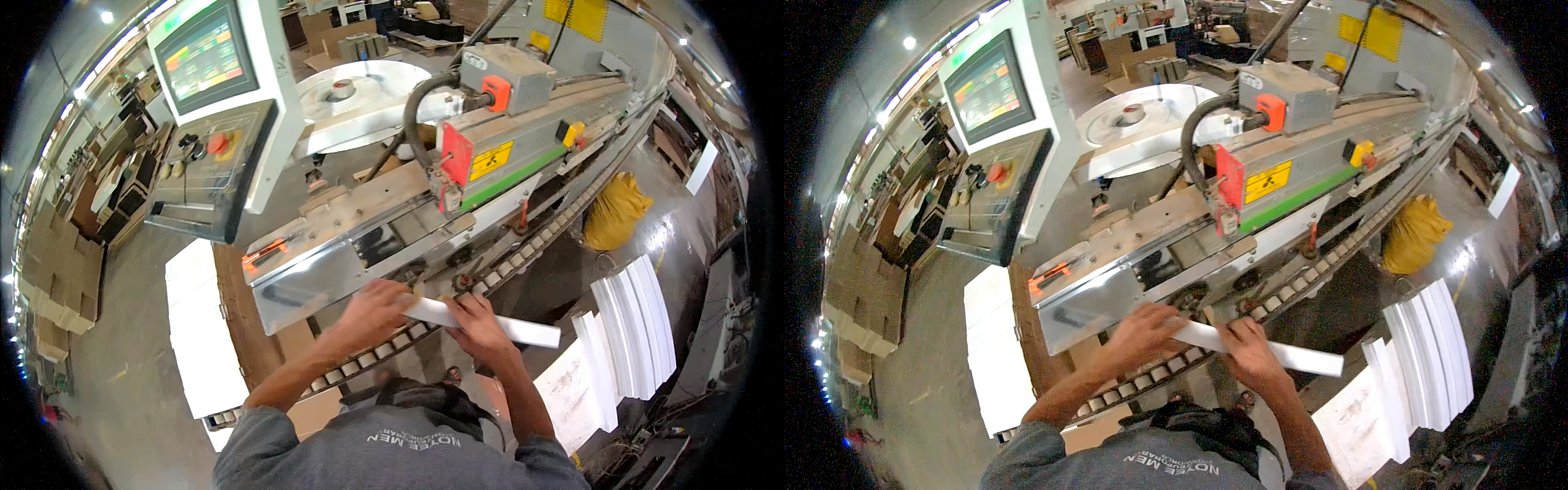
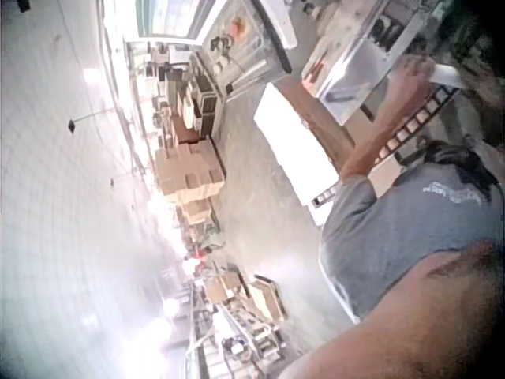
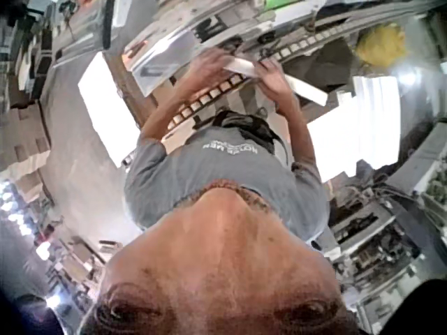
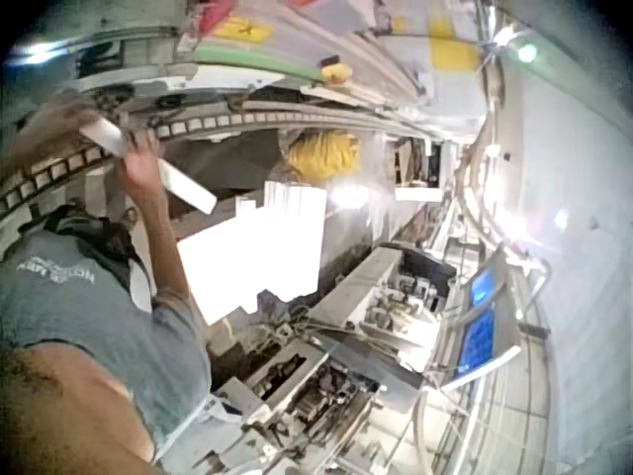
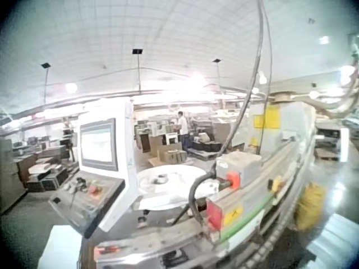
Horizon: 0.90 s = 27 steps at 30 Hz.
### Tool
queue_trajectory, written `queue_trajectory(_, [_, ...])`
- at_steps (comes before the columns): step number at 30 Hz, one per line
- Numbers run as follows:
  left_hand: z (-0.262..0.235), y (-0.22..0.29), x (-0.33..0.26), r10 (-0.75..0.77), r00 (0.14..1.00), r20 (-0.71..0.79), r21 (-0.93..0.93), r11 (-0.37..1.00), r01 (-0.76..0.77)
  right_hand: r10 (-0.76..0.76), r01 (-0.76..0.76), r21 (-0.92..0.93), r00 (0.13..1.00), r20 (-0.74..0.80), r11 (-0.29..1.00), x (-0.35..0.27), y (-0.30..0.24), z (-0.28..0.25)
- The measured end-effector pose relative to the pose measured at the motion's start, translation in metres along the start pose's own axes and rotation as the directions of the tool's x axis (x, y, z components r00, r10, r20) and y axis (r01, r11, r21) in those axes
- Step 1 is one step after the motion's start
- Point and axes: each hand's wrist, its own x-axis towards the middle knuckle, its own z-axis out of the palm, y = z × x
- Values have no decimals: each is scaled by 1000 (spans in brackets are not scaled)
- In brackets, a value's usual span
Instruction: The person processes white furniture components by feeding them through an edge-banding or trimming machine and stacking the finished pieces on a wooden pallet.
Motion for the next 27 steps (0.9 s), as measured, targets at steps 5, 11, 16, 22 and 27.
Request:
queue_trajectory(5, [-44,-44,-115,-242,949,-202,176,944,278,-271,300,107,936,-225,948,88,-55,57])
queue_trajectory(11, [-61,-84,-199,-569,720,-398,103,752,652,22,79,625,988,-152,777,135,-96,125])
queue_trajectory(16, [-52,-119,-216,-629,665,-402,-78,747,660,136,27,726,977,-166,688,165,-92,174])
queue_trajectory(22, [-56,-123,-219,-602,578,-551,212,569,794,369,-251,742,930,5,621,194,-87,189])
queue_trajectory(27, [-60,-128,-238,-701,482,-526,12,561,828,384,-282,770,922,52,572,203,-93,191])
